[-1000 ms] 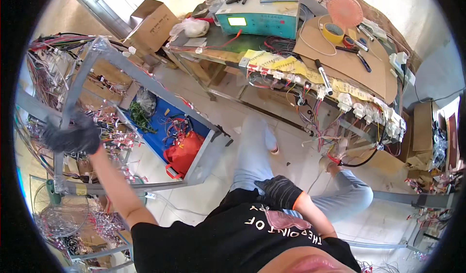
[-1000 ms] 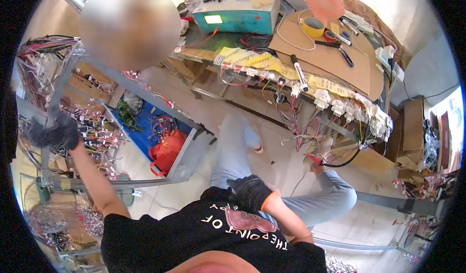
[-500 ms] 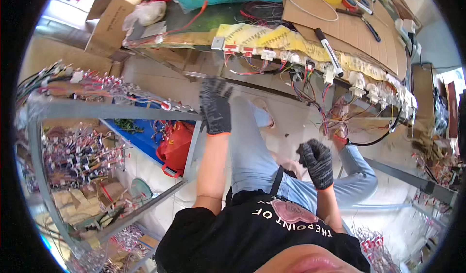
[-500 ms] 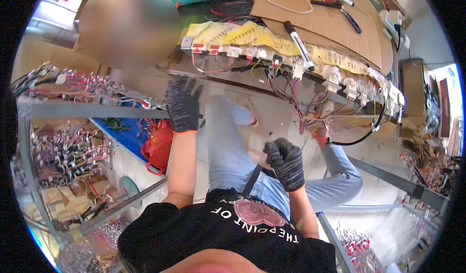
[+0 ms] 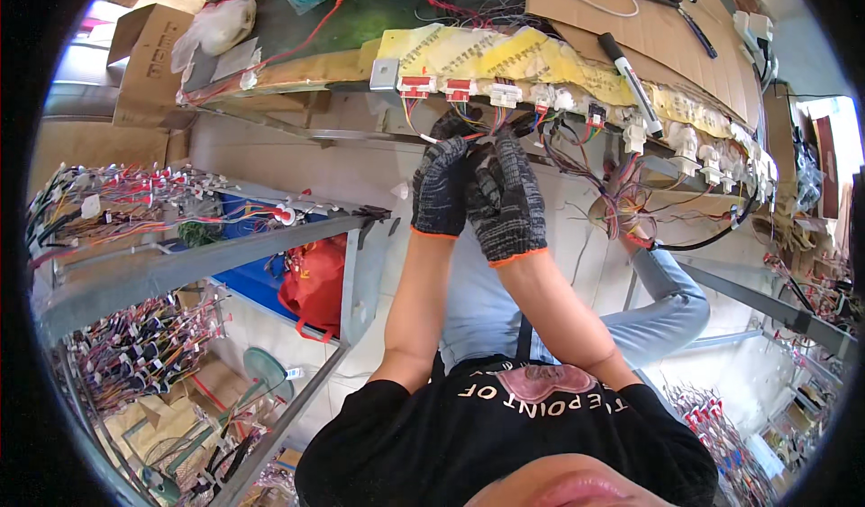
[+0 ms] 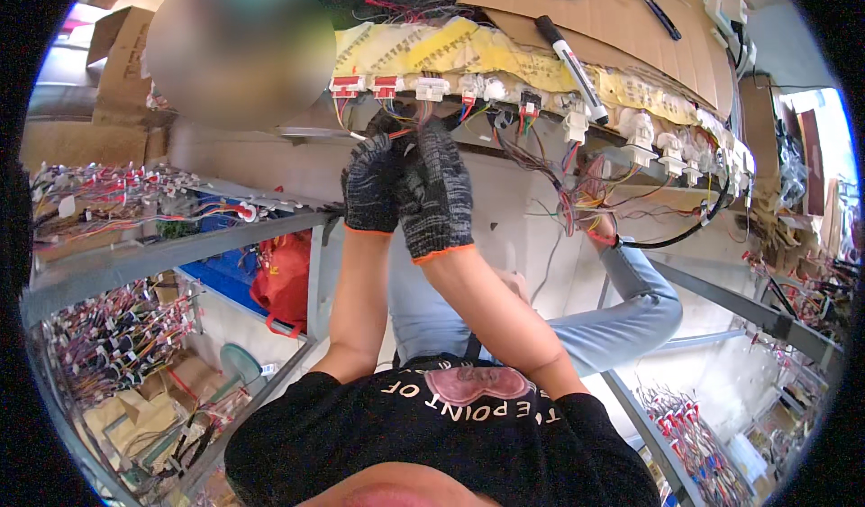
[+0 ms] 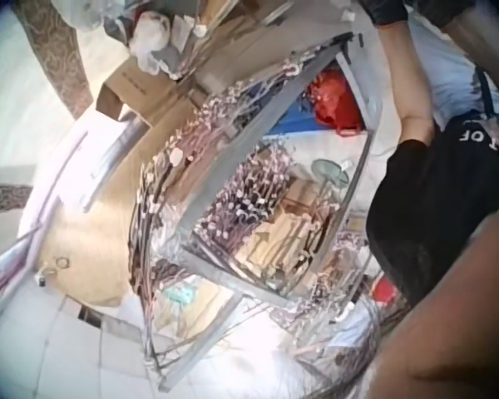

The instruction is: The person takes a wire harness bundle from a coworker, unrolls it, and plugs the harness connectors into sockets on a testing board.

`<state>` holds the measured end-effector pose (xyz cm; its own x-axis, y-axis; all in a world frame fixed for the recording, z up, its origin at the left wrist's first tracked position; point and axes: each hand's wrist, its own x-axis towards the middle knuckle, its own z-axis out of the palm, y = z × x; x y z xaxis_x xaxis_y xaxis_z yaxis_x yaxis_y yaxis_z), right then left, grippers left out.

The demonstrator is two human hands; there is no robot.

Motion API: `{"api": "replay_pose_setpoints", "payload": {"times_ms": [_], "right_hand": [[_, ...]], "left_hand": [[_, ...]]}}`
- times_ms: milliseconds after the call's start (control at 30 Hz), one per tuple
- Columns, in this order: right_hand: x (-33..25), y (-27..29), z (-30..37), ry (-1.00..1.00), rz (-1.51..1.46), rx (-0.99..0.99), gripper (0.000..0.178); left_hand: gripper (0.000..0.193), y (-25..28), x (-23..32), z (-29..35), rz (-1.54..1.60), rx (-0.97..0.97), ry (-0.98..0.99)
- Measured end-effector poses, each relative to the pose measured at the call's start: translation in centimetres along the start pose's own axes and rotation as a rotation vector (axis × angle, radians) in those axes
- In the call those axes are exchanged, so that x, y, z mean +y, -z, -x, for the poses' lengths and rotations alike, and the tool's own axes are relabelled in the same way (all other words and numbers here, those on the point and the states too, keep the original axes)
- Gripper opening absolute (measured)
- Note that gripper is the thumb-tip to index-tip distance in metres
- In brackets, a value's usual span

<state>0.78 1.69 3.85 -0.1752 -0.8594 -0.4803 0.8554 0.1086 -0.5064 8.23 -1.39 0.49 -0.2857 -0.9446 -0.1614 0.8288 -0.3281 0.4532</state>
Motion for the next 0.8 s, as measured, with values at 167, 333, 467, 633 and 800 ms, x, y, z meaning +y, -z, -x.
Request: {"api": "replay_pose_setpoints", "payload": {"times_ms": [167, 333, 467, 633, 800], "right_hand": [[0.8, -0.9, -1.4, -0.087, -0.172, 0.15, 0.025], [0.8, -1.4, -1.9, -0.066, -0.18, 0.066, 0.026], [0.5, -1.9, -1.8, -0.013, -0.144, 0.097, 0.024], [0.4, -2.2, -2.0, -0.082, -0.126, 0.233, 0.023], [0.1, -2.6, -2.3, -0.12, -0.114, 0.225, 0.026]], "left_hand": [[0.033, -0.1, 0.3, -1.7, 0.012, 0.045, 0.079], [0.023, 0.6, 0.4, -2.6, 0.019, 0.101, 0.072], [0.018, 1.0, 0.3, -3.0, -0.111, 0.16, 0.042], [0.018, 2.1, 0.2, -3.6, 0.034, 0.192, 0.104], [0.019, 1.3, 0.8, -3.6, 0.042, 0.113, 0.123]]}}
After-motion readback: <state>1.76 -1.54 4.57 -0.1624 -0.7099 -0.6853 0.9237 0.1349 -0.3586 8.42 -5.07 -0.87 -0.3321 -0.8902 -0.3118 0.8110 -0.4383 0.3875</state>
